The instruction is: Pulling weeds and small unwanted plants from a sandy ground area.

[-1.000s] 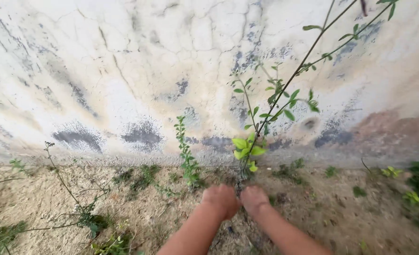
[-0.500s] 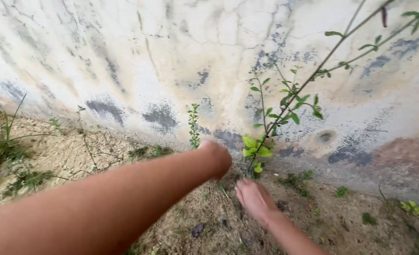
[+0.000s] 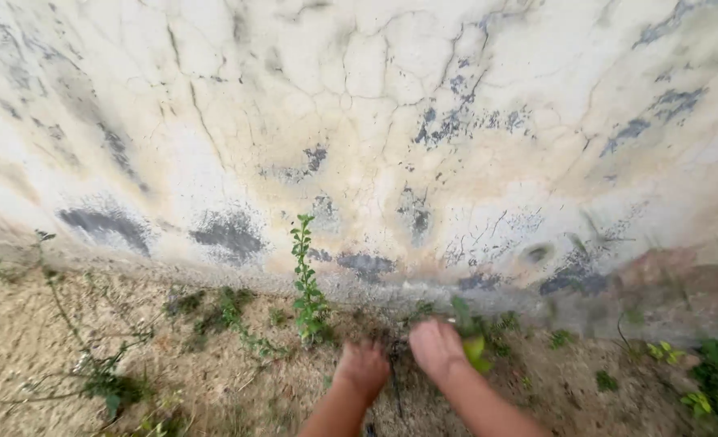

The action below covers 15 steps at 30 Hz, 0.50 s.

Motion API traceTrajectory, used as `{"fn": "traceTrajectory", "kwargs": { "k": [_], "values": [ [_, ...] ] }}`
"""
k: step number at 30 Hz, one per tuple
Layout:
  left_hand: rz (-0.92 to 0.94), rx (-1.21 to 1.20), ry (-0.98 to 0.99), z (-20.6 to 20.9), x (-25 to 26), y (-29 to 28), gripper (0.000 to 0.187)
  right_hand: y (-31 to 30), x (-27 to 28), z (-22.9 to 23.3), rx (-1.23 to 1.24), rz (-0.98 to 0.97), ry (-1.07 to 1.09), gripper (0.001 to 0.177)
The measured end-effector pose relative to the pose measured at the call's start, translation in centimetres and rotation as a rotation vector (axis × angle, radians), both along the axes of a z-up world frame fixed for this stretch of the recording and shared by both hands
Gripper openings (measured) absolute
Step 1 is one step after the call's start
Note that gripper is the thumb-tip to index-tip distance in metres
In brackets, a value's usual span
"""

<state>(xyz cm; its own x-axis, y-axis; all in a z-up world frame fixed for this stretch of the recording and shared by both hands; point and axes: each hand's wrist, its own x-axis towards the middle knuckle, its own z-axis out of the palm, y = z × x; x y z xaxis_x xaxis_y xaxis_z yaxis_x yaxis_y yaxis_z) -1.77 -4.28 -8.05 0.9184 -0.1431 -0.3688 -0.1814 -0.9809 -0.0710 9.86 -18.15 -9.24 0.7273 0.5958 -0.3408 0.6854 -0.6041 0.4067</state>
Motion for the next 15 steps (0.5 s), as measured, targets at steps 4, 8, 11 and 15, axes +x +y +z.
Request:
{"fn": "traceTrajectory", "kwargs": {
  "k": [4,8,11,15],
  "values": [
    [0.011,0.134,0.017,0.9,-1.0,-1.5,0.037,1.0,-6.0,7.1,0.412,-0.59,0.309,0.028],
    [0.056,0.125,0.114,0.3,-1.2,-1.6,0.031,0.5,-5.8,4.6,0.568,-0.51,0.3,0.028],
    [0.258,-0.155,0.011,-3.3,-0.5,-1.6,0.021,-0.2,-5.2,2.4,0.645,-0.359,0.201,0.026],
    [1.001,-0.833,0.153,-3.6,1.3,-1.0,0.026,0.1,-6.2,2.9,0.705,-0.374,0.167,0.026]
  ]
}}
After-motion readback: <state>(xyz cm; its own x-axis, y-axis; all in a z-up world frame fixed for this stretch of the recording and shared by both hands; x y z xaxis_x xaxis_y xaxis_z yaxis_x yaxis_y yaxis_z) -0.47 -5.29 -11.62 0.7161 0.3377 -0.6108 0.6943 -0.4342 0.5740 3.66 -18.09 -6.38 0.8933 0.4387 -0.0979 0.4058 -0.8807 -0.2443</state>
